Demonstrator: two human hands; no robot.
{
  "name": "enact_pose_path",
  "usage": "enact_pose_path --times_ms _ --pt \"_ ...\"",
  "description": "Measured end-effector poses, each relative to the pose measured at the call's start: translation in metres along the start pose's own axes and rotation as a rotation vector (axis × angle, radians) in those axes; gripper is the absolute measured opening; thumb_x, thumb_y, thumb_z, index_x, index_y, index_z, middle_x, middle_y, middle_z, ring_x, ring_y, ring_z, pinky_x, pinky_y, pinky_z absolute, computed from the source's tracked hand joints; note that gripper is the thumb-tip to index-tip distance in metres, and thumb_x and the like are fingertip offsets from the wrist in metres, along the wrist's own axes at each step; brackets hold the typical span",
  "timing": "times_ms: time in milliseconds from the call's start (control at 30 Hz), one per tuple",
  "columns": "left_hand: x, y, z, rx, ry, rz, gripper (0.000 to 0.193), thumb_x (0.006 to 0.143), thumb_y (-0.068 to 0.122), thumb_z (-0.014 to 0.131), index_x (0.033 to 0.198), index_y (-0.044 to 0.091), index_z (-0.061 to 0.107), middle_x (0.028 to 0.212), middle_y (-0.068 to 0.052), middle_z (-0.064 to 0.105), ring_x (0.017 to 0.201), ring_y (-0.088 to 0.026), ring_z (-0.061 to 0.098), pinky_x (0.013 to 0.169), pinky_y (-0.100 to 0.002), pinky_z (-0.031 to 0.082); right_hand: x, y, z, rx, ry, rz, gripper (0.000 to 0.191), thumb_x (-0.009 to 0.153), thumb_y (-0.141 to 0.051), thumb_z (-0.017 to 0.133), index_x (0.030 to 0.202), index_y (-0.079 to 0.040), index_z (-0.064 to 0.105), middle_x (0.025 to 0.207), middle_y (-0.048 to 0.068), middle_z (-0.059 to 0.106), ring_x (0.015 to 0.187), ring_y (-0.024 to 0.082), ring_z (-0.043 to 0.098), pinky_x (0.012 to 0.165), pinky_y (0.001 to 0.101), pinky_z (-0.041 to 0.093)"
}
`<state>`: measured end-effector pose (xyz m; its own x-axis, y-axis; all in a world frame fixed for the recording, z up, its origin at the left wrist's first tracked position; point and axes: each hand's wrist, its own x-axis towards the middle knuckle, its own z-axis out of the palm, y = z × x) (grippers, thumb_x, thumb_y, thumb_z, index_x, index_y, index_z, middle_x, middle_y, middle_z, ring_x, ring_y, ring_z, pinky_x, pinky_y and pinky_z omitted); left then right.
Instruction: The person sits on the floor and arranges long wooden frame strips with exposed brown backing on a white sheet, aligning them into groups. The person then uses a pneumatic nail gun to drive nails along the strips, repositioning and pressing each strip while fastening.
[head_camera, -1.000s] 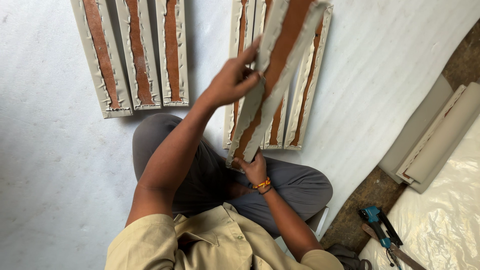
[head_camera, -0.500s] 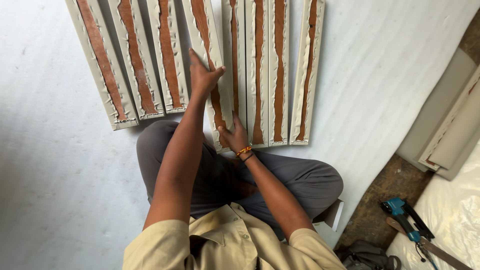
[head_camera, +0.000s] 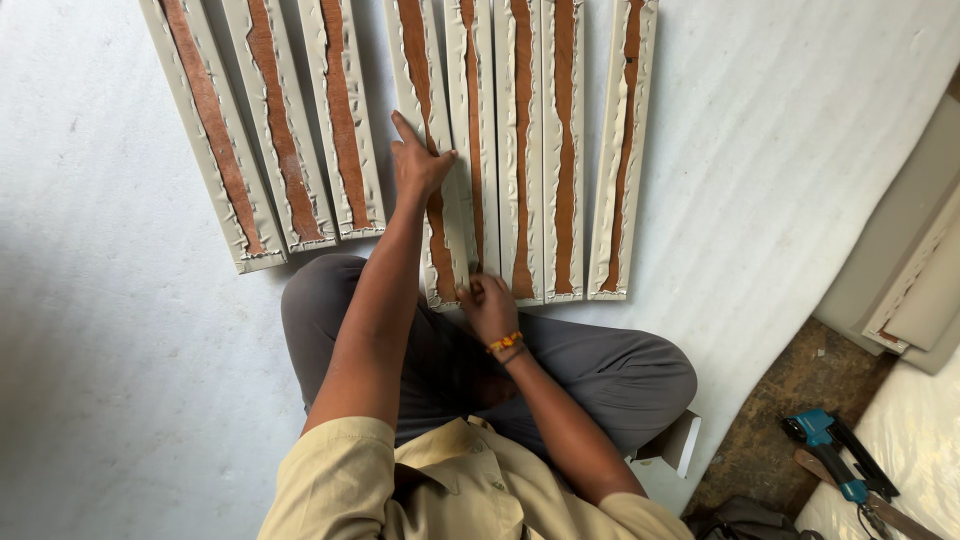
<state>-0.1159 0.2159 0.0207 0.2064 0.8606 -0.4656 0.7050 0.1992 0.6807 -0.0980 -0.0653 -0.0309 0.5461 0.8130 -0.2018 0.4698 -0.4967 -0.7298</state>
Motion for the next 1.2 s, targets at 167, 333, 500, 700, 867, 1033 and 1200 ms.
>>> enact_pose_path --times_ms 167,333,500,700,867,1033,1200 --pt "0.002 0.000 0.001 0.031 0.029 0.029 0.140 0.072 0.042 0.094 0.161 0.009 -0.010 0.136 -0.034 0.047 0.122 -0.048 0.057 0.104 -0.047 0.049 -0.028 0.020 0.003 0.496 -0.140 0.469 0.028 0.092 -0.026 0.078 0.103 -0.002 0.067 0.087 0.009 0.070 0.075 0.020 0.071 0.065 0.0361 0.057" --pt "0.003 0.000 0.002 0.015 0.039 0.052 0.142 0.070 0.040 0.095 0.161 0.008 -0.009 0.135 -0.033 0.048 0.120 -0.047 0.059 0.103 -0.047 0.050 -0.024 0.012 0.003 1.149 -0.128 0.904 0.024 0.094 -0.024 0.073 0.103 -0.004 0.063 0.093 0.007 0.067 0.086 0.023 0.071 0.073 0.0376 0.058" --pt "0.002 0.003 -0.001 0.020 0.054 0.071 0.141 0.069 0.039 0.096 0.161 0.010 -0.008 0.133 -0.031 0.048 0.119 -0.046 0.059 0.101 -0.047 0.051 -0.028 -0.006 0.009 1.328 -0.020 1.007 0.030 0.095 -0.023 0.074 0.104 0.001 0.060 0.095 0.015 0.067 0.088 0.029 0.071 0.078 0.0381 0.060" --pt "-0.001 0.016 -0.012 0.009 0.049 0.063 0.140 0.068 0.038 0.095 0.162 0.012 -0.006 0.134 -0.027 0.049 0.121 -0.044 0.058 0.102 -0.046 0.051 -0.012 -0.022 0.007 1.421 0.070 1.095 0.026 0.097 -0.024 0.069 0.110 -0.003 0.062 0.094 0.011 0.065 0.080 0.026 0.067 0.077 0.0404 0.060" --pt "-0.004 0.024 -0.018 -0.020 0.075 0.140 0.140 0.069 0.039 0.097 0.160 0.013 -0.007 0.134 -0.026 0.048 0.121 -0.043 0.057 0.102 -0.049 0.049 -0.003 -0.031 0.003 1.409 0.076 0.968 0.032 0.101 -0.033 0.064 0.107 -0.001 0.062 0.086 0.012 0.063 0.071 0.025 0.065 0.065 0.0395 0.057" --pt "-0.013 0.018 -0.013 -0.010 0.141 0.233 0.136 0.076 0.043 0.096 0.160 0.015 -0.007 0.134 -0.026 0.048 0.118 -0.046 0.058 0.099 -0.052 0.050 -0.013 -0.032 0.001 1.425 0.097 0.918 0.027 0.103 -0.026 0.063 0.105 0.000 0.062 0.089 0.012 0.063 0.073 0.024 0.064 0.066 0.0388 0.059" --pt "-0.024 0.014 -0.009 0.058 0.176 0.235 0.107 0.081 0.049 0.095 0.151 0.010 0.026 0.137 -0.025 0.048 0.123 -0.046 0.057 0.098 -0.054 0.052 -0.015 -0.031 0.001 1.439 0.084 0.890 0.021 0.100 -0.015 0.067 0.112 0.001 0.063 0.097 0.008 0.066 0.080 0.021 0.065 0.072 0.0355 0.060"
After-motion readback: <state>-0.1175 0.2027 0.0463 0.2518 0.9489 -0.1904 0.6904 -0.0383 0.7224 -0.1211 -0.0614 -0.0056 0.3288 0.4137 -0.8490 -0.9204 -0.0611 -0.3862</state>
